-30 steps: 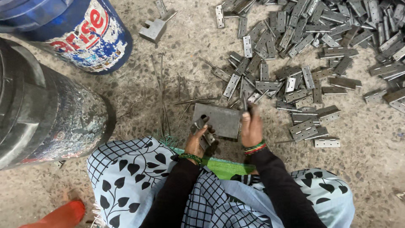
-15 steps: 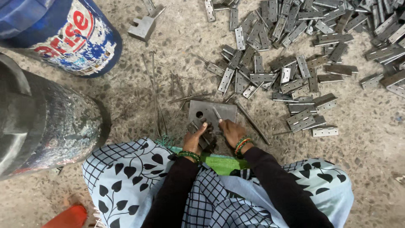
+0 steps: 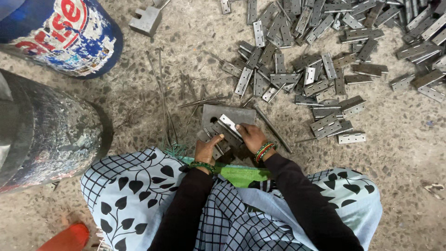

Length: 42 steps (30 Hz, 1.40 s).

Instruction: The person sits on the floor and assembles metal hinges by inserting pins into hinge leaves using a metal block as a guide. They repeatedly pick up hinge parts, align them, insert the pin, and place the assembled hinge aside.

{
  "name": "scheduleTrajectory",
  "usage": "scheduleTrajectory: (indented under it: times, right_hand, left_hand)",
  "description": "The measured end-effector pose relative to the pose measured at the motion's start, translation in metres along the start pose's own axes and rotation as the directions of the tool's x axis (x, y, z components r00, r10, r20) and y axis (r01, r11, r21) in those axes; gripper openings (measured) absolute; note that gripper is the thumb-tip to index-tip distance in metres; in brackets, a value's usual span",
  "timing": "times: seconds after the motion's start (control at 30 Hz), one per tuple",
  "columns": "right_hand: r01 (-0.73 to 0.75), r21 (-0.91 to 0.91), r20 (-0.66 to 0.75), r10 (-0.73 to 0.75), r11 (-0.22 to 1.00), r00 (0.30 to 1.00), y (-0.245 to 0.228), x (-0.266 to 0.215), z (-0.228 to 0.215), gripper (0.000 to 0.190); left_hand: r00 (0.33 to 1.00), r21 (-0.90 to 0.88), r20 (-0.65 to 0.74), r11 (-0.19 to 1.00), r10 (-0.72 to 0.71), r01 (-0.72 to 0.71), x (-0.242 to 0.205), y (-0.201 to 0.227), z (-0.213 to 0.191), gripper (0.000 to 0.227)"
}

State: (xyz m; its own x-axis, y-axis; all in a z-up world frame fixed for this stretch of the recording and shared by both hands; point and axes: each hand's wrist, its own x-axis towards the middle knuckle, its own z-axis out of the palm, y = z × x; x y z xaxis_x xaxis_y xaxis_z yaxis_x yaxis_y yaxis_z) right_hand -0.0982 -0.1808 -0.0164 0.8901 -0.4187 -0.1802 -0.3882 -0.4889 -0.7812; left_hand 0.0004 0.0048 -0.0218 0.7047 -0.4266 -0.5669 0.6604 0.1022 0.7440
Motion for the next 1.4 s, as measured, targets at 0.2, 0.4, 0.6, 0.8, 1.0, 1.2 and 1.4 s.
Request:
scheduleTrajectory:
  times: [0.2,0.4,0.6,0.8,1.0,1.2,1.4]
  right_hand:
    - [-0.135,-0.140,-0.052,0.129,0.981,0.990,-0.045,-0.003,-0.012,0.044]
    - [0.446,-0.377,0.086,-0.449,0.812,0.890,-0.094,-0.027,-0.006,0.038]
    - [0.114,-0.504,-0.096,-0.187,0.856,0.978,-0.017,0.067,-0.071,0.024]
    - [-0.207,-0.822,-0.265,-0.033,0.531,0.964,0.104,0.123,-0.147,0.054]
    - [-0.294,-0.625,-0.368,0.059,0.723,0.928,0.112,0.079,-0.106,0.057]
    - [0.055,-0.139,-0.449,-0.113,0.989,0.886,0.016,0.008,-0.079,0.053]
    - [-0.049,-0.181,-0.431,-0.035,0.982,0.902,-0.033,-0.016,-0.014,0.060]
  left_hand:
    - [0.991,-0.086,-0.014,0.987,-0.135,0.133,-0.003,0.005,0.000,0.037]
    - [0.971,-0.480,0.152,0.845,-0.184,0.235,-0.013,0.017,0.004,0.042]
    - [0.981,-0.297,0.032,0.935,-0.192,0.193,-0.009,0.019,0.006,0.032]
    - [0.970,-0.372,0.184,0.902,-0.161,0.221,0.003,-0.001,0.008,0.026]
    - [0.955,-0.348,0.154,0.891,-0.253,0.292,0.011,-0.008,0.002,0.028]
    - [0.963,-0.269,0.061,0.925,-0.263,0.269,0.009,-0.003,0.004,0.034]
    - [0.955,-0.315,0.074,0.902,-0.287,0.295,0.001,0.002,0.006,0.039]
